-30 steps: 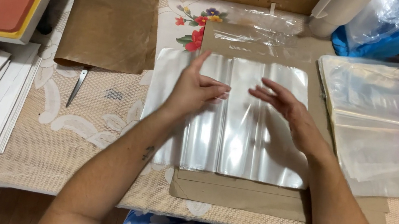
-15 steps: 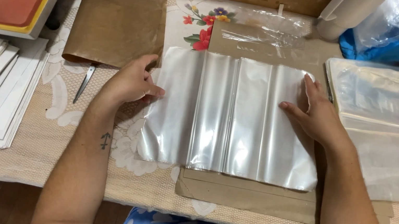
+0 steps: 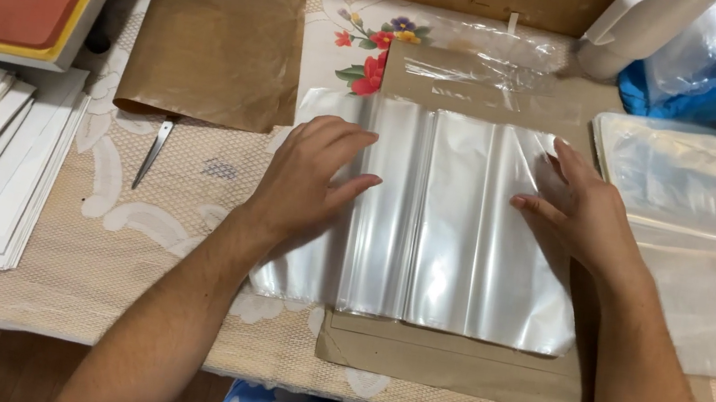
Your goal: Smoothing and organizing long plastic sleeves on a table to prepare them for use or storage.
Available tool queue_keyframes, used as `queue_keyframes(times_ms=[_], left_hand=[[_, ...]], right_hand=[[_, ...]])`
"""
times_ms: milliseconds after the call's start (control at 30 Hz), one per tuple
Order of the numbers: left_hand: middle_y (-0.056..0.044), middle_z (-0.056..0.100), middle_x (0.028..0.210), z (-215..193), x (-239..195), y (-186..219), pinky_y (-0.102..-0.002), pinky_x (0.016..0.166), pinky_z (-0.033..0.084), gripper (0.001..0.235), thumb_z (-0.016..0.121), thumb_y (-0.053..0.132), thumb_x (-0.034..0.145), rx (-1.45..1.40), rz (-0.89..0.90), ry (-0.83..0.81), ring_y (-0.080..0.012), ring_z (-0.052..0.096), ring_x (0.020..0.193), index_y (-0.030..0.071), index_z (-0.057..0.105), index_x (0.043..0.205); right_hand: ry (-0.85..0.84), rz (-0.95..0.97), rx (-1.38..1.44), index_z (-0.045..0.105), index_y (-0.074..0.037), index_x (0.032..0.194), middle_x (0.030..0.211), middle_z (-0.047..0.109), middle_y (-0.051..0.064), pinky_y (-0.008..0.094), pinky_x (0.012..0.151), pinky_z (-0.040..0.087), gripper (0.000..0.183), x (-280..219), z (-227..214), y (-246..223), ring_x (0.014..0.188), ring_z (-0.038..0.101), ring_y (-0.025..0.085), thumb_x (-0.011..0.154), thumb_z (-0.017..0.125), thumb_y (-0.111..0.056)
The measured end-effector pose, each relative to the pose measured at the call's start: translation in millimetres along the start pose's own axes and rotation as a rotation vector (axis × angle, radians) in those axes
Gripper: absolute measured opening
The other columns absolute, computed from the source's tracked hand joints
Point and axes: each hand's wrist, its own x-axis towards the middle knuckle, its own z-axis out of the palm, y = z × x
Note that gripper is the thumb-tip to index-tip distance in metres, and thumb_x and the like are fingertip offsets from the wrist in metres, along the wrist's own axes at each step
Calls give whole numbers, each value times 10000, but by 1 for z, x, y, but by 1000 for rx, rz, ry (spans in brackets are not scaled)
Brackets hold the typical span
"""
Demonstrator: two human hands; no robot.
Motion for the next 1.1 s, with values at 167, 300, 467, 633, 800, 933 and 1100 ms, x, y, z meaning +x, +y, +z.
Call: queue_keyframes(times_ms=[167,300,467,633,800,933,1100], left_hand=[[-97,706,1135,7,0,2,-371,918,504,389,714,317,924,-244,-67,-1,-245,637,1071,60,660,1212],[-151,706,1217,12,6,10,-325,845,613,494,655,291,900,-962,-580,-188,-223,709,1072,72,572,1335],[-228,587,1315,3,28,62,-379,966,504,858,628,490,822,-1178,-906,-443,-311,611,1159,13,369,1486],[-335,532,1348,35,46,64,-450,1001,526,1072,636,656,824,-1169,-818,-503,-415,599,1243,-61,253,1523],[-245,641,936,70,43,36,-384,660,649,802,730,61,855,-1282,-910,-157,-341,747,732,-50,258,1494],[-202,541,1007,36,34,6,-388,697,660,627,687,-10,859,-1105,-884,-164,-318,748,770,-46,427,1429],[-239,716,822,-22,6,-56,-399,575,636,655,786,-5,785,-955,-877,-239,-294,739,651,-18,500,1374]], right_hand=[[-169,-17,380,356,-90,1554,1333,643,143,480,1165,316,863,-10,-13,8,1390,498,283,821,448,-536],[-323,58,697,234,-101,1585,1439,544,227,508,1192,318,1189,-14,-20,-11,1357,529,351,684,211,-877],[-270,63,763,278,-59,1584,1387,589,234,484,931,515,1264,-15,-7,-14,1207,611,381,652,138,-902],[-375,-233,687,372,-34,1536,1488,516,238,567,1141,285,1231,-26,-2,-33,1421,380,456,748,122,-946],[-423,-514,645,580,-28,1392,1434,597,182,606,1195,165,1022,-23,16,-37,1463,338,431,853,285,-844],[-177,-423,592,646,-55,1335,1355,661,134,540,1212,228,919,-12,14,-12,1437,426,376,864,352,-788],[187,-67,104,589,-138,1439,1386,602,177,500,1169,316,628,-1,21,31,1432,403,363,896,765,-398]])
